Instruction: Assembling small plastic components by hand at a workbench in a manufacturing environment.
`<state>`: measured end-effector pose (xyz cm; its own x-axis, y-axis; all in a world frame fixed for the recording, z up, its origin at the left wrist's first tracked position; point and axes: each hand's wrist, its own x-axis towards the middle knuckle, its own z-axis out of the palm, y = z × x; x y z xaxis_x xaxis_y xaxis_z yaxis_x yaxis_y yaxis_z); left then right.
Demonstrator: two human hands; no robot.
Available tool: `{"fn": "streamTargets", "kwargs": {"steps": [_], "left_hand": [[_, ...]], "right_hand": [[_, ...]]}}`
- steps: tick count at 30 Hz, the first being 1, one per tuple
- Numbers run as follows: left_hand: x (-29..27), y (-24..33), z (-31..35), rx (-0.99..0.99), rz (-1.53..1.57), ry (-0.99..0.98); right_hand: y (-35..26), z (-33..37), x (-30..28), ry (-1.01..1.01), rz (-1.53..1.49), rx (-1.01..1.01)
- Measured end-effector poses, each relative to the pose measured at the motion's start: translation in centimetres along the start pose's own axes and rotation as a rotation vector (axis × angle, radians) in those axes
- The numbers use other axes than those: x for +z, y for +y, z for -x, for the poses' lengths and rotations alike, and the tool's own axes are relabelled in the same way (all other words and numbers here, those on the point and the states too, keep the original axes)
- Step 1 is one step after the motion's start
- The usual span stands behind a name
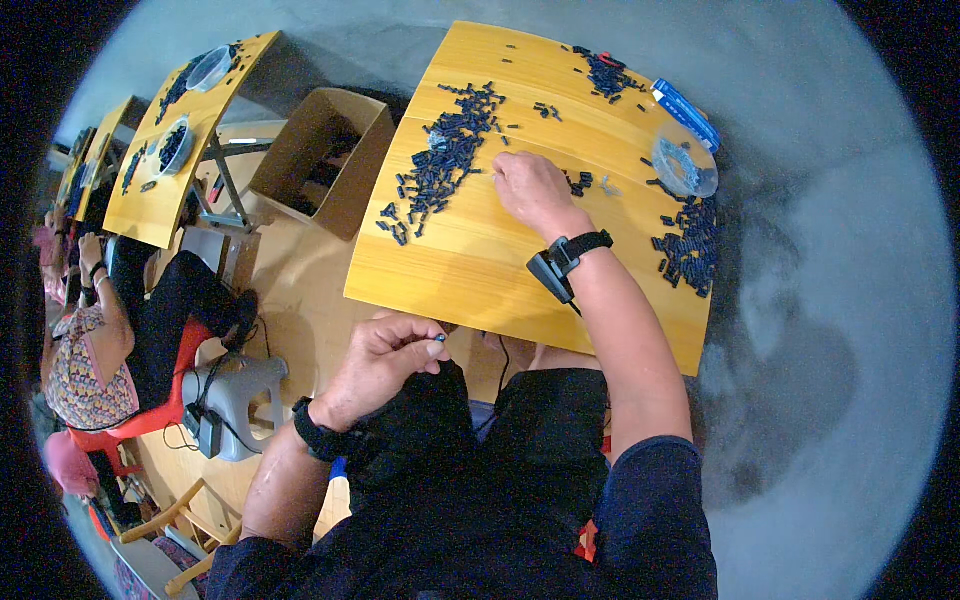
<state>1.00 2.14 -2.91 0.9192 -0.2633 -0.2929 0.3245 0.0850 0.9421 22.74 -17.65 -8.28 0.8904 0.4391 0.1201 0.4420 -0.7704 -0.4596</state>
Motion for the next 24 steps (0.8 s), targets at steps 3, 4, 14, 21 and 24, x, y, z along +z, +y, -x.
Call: {"fn": "streamTargets", "kwargs": {"steps": [3,4,14,21,24], "left_hand": [[-0.1,0.0,0.0,0.022,-0.003,0.000],[-0.1,0.0,0.0,0.023,-0.007,0.002],[-0.2,-0.3,-0.1,0.001,-0.047,0.016],[0.0,-0.3,0.0,0.003,-0.037,0.031],[0.1,0.3,0.0,-0.011,0.004,0.058]], "right_hand": [[-0.4,-0.5,0.3,-0.018,0.112,-0.008],[-0.5,-0.5,0.3,-0.010,0.123,0.017],[0.0,-0.6,1.2,-0.034,0.209,-0.035],[-0.1,-0.6,1.6,-0.008,0.209,-0.048],[-0.5,-0.4,1.3,-0.018,0.228,-0.060]]}}
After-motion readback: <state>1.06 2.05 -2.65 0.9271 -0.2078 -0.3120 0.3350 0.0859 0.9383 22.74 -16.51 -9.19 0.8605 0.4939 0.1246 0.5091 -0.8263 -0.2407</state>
